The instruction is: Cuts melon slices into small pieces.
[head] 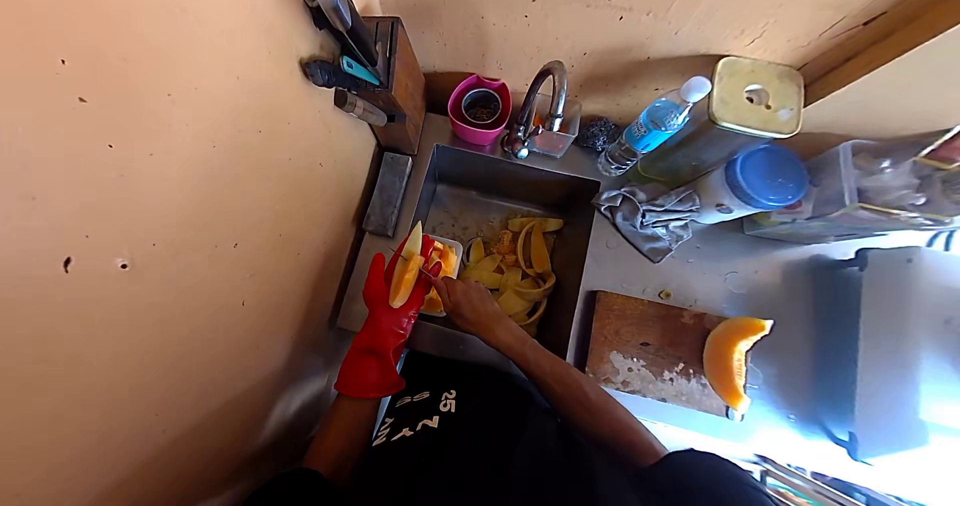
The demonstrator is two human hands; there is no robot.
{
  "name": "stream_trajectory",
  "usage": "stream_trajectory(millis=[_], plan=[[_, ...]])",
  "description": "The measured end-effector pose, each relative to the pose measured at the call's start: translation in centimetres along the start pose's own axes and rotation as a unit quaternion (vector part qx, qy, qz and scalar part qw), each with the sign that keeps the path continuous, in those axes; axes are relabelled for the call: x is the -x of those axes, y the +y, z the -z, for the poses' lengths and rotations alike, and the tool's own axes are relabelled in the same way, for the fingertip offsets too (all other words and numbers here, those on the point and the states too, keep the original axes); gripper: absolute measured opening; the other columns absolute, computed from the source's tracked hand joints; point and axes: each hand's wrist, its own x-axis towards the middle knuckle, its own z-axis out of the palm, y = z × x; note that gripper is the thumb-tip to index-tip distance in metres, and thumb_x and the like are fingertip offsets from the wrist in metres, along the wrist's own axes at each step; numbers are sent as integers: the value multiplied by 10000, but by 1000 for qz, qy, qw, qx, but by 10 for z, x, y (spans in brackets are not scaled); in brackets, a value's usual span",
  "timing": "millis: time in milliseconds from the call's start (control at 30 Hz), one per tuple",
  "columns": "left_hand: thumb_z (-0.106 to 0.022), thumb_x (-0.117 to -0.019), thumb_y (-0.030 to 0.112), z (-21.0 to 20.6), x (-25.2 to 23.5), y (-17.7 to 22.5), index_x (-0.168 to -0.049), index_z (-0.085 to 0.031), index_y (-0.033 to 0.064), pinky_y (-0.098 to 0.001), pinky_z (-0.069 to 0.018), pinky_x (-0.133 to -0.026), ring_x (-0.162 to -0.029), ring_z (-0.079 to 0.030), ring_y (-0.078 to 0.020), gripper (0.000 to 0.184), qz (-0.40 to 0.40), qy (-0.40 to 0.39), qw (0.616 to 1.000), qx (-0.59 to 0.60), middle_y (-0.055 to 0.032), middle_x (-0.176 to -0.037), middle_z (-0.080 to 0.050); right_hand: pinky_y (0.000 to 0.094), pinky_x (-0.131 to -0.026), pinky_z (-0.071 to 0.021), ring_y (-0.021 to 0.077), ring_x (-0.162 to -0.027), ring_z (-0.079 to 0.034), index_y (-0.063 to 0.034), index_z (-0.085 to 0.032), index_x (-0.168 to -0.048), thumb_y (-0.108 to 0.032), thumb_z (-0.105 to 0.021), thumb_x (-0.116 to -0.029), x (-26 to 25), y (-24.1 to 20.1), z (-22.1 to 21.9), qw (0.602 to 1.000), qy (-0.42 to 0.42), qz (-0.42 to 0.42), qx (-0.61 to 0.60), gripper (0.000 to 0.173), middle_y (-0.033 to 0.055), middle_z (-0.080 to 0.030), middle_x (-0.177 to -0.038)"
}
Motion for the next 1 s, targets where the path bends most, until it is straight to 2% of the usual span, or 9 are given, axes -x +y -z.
stream_trajectory(millis=[100, 233, 400, 467, 600, 700, 767, 900, 1000], plan=[[-247, -1078, 504, 0, -3, -5, -1488, -479, 118, -421, -548, -992, -1230, -624, -254, 609, 0, 21, 998, 54, -140, -1380, -612, 551, -863, -533, 384, -1009, -686, 1, -644, -1076, -445, -224, -1124, -6, 4, -4, 1000, -14, 14, -20, 615, 219, -685, -983], [-263, -1048, 593, 13, -9, -11, -1521, -434, 101, -453, -491, -1091, -1342, -552, -286, 703, 29, 0, 989, 145, -155, -1464, -552, 485, -761, -484, 282, -778, -596, -7, -599, -869, -416, -216, -1130, -12, 17, -8, 988, -14, 70, -136, 619, 133, -554, -760], [-278, -1032, 619, 28, -13, -10, -1575, -347, 101, -449, -428, -1162, -1440, -453, -289, 754, 56, -57, 967, 243, -151, -1561, -454, 479, -730, -506, 287, -763, -624, -22, -617, -901, -428, -234, -1127, 6, 2, 4, 991, 0, 81, -109, 602, 129, -579, -752], [-273, -1037, 612, 29, -13, -10, -1575, -343, 99, -431, -418, -1170, -1439, -454, -273, 746, 44, -68, 972, 221, -142, -1560, -457, 511, -781, -531, 326, -851, -674, -12, -646, -954, -447, -230, -1123, 10, -3, 5, 996, -16, 61, -64, 625, 165, -645, -824], [-237, -1040, 626, 18, -13, -10, -1518, -455, 133, -405, -495, -1081, -1306, -579, -232, 721, 1, -38, 996, 82, -120, -1440, -579, 533, -861, -525, 359, -1003, -680, 4, -657, -1030, -464, -210, -1120, 8, -2, -1, 999, -47, 11, -15, 653, 204, -680, -971], [-188, -1019, 661, 26, -25, -20, -1551, -395, 131, -426, -443, -1134, -1379, -513, -245, 779, 0, -70, 989, 131, -122, -1511, -513, 537, -892, -517, 369, -1052, -672, 16, -650, -1055, -470, -203, -1121, 5, -3, -3, 998, -64, -10, -9, 664, 221, -681, -1025], [-184, -1025, 649, 26, -28, -23, -1519, -434, 120, -432, -466, -1105, -1343, -541, -245, 766, -16, -37, 993, 115, -125, -1468, -550, 547, -880, -521, 371, -1034, -676, 17, -648, -1031, -472, -201, -1120, 1, -1, -1, 998, -66, 0, -15, 669, 219, -680, -1001], [-198, -1042, 631, 23, -23, -20, -1477, -495, 136, -439, -519, -1035, -1259, -599, -230, 722, -61, 32, 997, -16, -118, -1384, -615, 519, -802, -510, 321, -858, -643, 0, -636, -939, -446, -223, -1125, -2, 6, 8, 992, -51, 60, -97, 635, 169, -618, -838], [-190, -1013, 676, 25, -27, -20, -1471, -499, 141, -419, -500, -1065, -1294, -580, -215, 769, -42, 5, 998, 45, -100, -1408, -603, 480, -713, -494, 271, -741, -604, -24, -610, -884, -425, -240, -1127, 3, -1, 12, 989, -18, 84, -121, 598, 116, -558, -737]])
